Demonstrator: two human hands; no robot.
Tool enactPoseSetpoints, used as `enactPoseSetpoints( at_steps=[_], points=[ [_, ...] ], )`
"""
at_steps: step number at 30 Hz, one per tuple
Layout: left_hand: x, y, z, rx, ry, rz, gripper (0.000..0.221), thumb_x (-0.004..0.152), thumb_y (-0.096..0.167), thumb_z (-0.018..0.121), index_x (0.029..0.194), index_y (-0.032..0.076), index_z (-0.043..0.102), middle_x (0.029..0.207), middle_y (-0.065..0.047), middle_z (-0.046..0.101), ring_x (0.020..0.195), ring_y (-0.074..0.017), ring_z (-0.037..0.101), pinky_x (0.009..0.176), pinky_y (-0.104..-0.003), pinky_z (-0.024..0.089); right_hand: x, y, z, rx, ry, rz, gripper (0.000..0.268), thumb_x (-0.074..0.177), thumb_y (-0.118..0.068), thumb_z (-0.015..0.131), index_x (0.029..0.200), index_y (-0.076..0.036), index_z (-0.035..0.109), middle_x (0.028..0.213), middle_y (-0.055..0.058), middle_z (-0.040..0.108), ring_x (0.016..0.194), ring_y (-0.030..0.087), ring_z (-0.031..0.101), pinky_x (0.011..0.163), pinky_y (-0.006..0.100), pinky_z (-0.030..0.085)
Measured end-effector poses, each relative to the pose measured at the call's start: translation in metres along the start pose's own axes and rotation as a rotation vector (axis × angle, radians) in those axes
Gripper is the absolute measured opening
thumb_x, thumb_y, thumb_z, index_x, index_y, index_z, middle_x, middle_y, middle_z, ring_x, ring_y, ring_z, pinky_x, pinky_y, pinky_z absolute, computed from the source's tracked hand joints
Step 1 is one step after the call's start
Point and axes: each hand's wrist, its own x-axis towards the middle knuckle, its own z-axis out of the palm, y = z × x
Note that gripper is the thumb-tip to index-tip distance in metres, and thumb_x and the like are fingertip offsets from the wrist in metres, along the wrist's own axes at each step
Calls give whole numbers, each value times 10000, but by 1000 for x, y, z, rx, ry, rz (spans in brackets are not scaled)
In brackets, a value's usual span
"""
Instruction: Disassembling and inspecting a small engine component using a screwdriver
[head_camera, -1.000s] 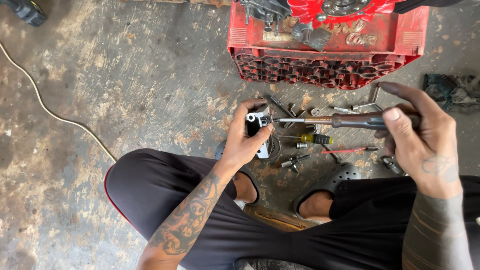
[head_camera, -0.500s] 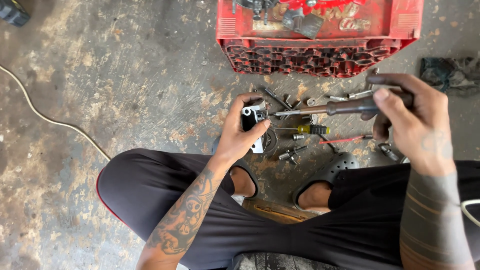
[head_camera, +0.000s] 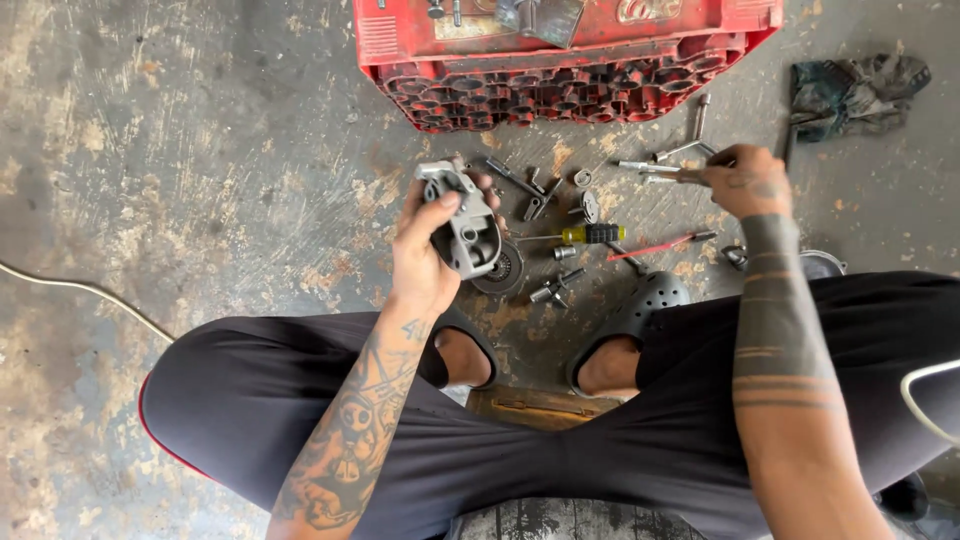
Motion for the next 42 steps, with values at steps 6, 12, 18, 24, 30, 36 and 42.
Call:
enactPoseSetpoints(
  at_steps=[6,12,18,24,30,36,42],
  points=[
    [5,6,-9,-13,117,39,216,981,134,619,1176,59,561,1172,-241,660,1040,-357,691,889,-491,626,84,111,112,-151,-95,7,390,897,-172,529,1145,-301,800,1114,146,779,1082,416,711,972,505,568],
    [3,5,-7,-57,162,-20,264,1022,304,608,1124,64,648,1151,-232,697,1004,-342,719,856,-468,649,86,124,157,-279,-204,121,389,899,-303,730,1288,-305,739,1268,142,705,1159,396,684,953,574,569],
    [5,9,0,-37,237,-7,391,1039,394,584,1133,20,648,1095,-220,712,953,-310,733,833,-441,660,44,60,171,-492,-51,-171,449,940,-336,662,1371,-211,681,1240,142,683,1168,358,685,984,525,511],
    [9,4,-9,-64,304,-14,413,1017,409,623,1108,9,665,1077,-211,723,935,-312,739,821,-447,668,-14,-52,164,-130,-200,-473,641,909,-222,713,1481,-49,481,1265,291,587,1110,560,626,917,679,559],
    [10,2,-21,-69,211,-41,396,1025,389,621,1198,34,592,1138,-239,688,993,-352,721,870,-492,649,14,-22,209,-274,-175,-569,703,895,-333,704,1497,-97,429,1276,208,592,1197,466,608,934,616,538],
    [10,-7,-26,-168,139,-74,423,1054,384,571,1254,13,604,1220,-283,677,1063,-397,714,927,-541,617,10,-31,192,-288,-125,-619,693,839,-378,778,1435,-94,569,1252,146,684,1219,379,635,954,553,540],
    [19,-20,-28,-186,47,-2,340,1012,181,576,1327,56,559,1250,-315,645,1113,-438,687,953,-599,578,20,-21,186,-43,-174,-562,718,798,-444,825,1404,-124,610,1231,147,702,1163,390,672,936,579,567]
  ],
)
